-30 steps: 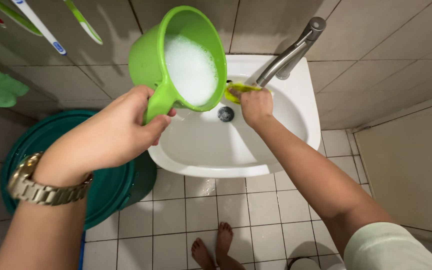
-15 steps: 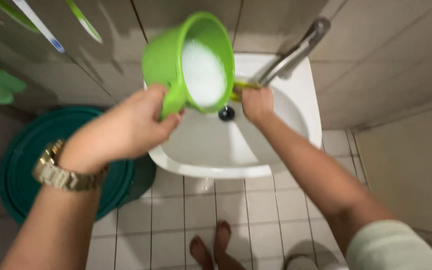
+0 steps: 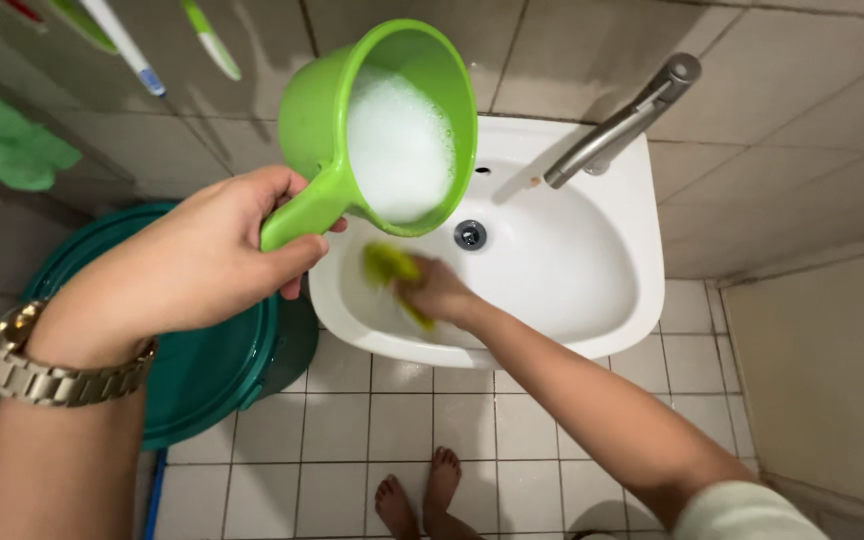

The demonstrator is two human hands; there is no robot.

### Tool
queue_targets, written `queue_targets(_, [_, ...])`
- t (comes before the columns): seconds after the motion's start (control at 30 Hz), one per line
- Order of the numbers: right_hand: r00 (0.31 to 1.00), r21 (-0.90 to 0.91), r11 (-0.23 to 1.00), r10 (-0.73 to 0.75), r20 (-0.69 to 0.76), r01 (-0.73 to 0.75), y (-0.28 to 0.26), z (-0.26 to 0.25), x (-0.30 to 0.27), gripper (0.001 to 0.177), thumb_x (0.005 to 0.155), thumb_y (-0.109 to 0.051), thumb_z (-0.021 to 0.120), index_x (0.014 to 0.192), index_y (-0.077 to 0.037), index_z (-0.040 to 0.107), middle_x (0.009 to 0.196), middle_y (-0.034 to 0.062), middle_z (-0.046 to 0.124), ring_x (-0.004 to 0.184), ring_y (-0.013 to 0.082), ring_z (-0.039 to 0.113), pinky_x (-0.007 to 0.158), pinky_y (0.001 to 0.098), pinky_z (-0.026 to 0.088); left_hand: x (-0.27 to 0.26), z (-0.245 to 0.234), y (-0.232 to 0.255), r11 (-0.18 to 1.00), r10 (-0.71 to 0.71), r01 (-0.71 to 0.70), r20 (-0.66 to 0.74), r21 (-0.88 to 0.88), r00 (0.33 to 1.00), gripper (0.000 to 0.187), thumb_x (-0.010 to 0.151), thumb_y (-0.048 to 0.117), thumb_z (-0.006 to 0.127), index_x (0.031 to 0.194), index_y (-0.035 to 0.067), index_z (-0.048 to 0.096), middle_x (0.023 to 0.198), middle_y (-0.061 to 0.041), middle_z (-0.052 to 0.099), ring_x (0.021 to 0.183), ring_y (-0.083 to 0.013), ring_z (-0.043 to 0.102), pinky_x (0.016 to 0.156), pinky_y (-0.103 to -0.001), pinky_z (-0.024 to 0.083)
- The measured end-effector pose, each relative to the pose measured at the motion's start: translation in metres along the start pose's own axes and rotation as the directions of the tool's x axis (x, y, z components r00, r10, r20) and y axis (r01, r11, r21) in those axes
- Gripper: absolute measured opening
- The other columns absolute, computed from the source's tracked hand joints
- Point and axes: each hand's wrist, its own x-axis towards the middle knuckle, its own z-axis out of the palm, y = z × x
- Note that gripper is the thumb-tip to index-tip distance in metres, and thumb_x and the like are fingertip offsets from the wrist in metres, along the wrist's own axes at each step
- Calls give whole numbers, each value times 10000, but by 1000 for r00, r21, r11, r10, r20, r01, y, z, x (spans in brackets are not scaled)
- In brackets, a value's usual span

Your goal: The person cleans a bathroom sink by scrubbing the basin and the exterior with a brush and soapy water.

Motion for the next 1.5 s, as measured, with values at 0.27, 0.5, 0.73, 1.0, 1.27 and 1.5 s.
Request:
queue_targets(0.27, [931,-137,931,-352,-94,338,-50,-17,5,461,963,-238,687,1414,-205,597,1009,180,763,813,297,705,805,400,549,-2,-12,-2,999,11,-14,-71,-48,997,303,873,244,688,1098,43,656,777,-33,728,651,-91,689,608,-295,565])
queue_targets(0.5, [911,-66,916,-401,-99,396,-29,10,3,592,888,-218,715,1450,-146,546,922,215,733,606,313,670,683,433,545,-11,-10,-16,994,-12,-1,-119,-110,993,323,859,206,674,1120,21,630,783,-29,700,651,-100,655,606,-284,569])
queue_targets(0.73, [857,-87,963,-267,-441,255,-28,-53,49,334,1010,-314,630,1339,-278,678,899,198,735,788,374,667,728,458,528,-21,-8,-63,971,-42,5,-149,-240,988,318,903,210,673,1145,6,646,780,-34,670,638,-75,607,573,-252,519])
queue_targets(1.0, [811,-481,875,-318,-492,51,-90,-42,41,367,941,-379,667,1304,-332,689,926,151,747,825,374,700,763,482,539,-85,-27,-147,873,-372,288,-157,-392,915,382,1044,307,646,1315,41,675,831,-49,618,687,-84,523,590,-246,431])
queue_targets(1.27, [970,-514,857,-107,-219,-22,-149,32,63,485,849,-518,698,1255,-254,700,1024,128,726,912,302,709,795,457,548,-51,34,-318,698,-593,420,-139,-580,794,542,1005,462,539,1252,-2,674,1083,-73,768,785,-98,615,736,-236,509])
queue_targets(1.5, [885,-422,907,-189,-426,-9,-160,-13,92,369,945,-378,605,1296,-281,667,948,104,762,855,270,751,770,441,568,-14,98,-427,600,-626,182,-315,-779,714,463,1073,405,513,1267,4,641,1064,-40,761,755,-93,571,675,-251,475])
